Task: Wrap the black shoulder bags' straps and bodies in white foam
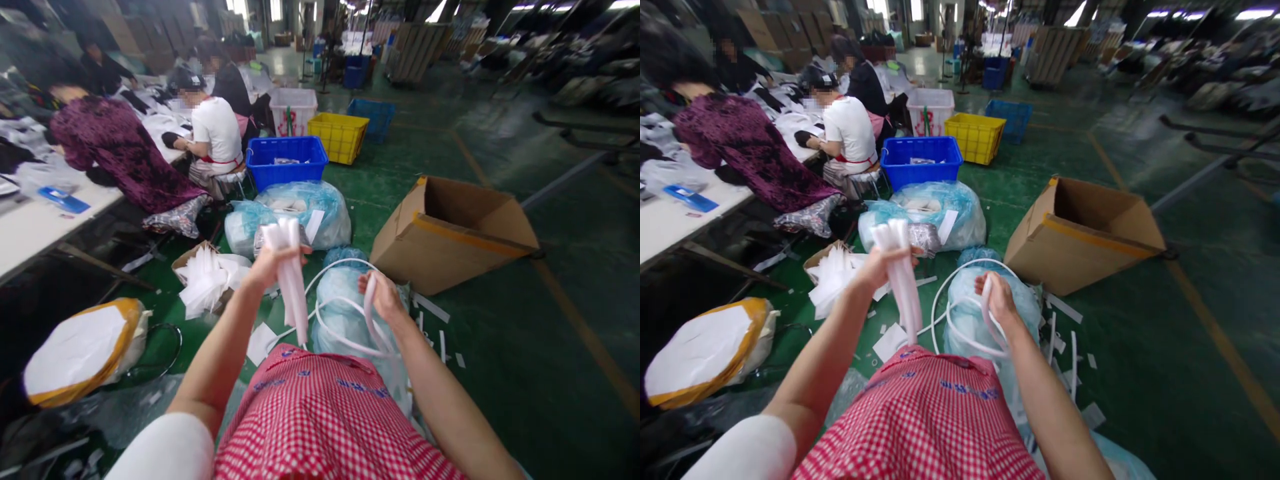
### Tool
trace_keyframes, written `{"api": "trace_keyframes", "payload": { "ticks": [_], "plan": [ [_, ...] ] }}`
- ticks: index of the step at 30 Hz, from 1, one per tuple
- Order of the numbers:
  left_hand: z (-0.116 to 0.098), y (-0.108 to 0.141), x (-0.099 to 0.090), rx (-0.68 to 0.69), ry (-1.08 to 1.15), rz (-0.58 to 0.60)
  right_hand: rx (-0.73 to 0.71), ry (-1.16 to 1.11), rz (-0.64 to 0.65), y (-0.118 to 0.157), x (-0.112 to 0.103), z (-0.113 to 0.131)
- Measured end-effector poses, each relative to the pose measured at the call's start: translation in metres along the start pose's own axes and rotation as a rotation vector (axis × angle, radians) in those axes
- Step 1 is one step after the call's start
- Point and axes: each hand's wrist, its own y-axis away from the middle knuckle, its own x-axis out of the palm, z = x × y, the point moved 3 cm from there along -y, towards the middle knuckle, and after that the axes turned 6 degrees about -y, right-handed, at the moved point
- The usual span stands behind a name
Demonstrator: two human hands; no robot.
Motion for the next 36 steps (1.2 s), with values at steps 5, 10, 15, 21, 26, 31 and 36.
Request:
{"api": "trace_keyframes", "payload": {
  "ticks": [5, 10, 15, 21, 26, 31, 36],
  "plan": [
    [0.067, -0.011, 0.065, -0.156, 0.049, 0.126, -0.177, 0.084, 0.135, -0.018, 0.055, 0.055],
    [0.083, -0.021, 0.082, -0.069, -0.014, 0.055, -0.243, 0.215, 0.115, -0.019, 0.071, 0.072],
    [0.088, -0.024, 0.093, -0.103, 0.121, 0.061, -0.343, 0.327, 0.129, -0.019, 0.075, 0.068],
    [0.075, -0.023, 0.081, -0.093, 0.151, 0.105, -0.214, 0.232, 0.224, -0.019, 0.047, 0.049],
    [0.052, -0.031, 0.049, -0.029, 0.150, 0.082, 0.048, 0.382, 0.346, 0.000, 0.007, -0.007],
    [0.048, -0.036, 0.019, -0.012, 0.243, -0.031, 0.071, 0.456, 0.438, 0.026, -0.004, -0.045],
    [0.043, -0.036, 0.015, -0.010, 0.271, -0.032, 0.006, 0.494, 0.365, 0.038, 0.007, -0.055]
  ]
}}
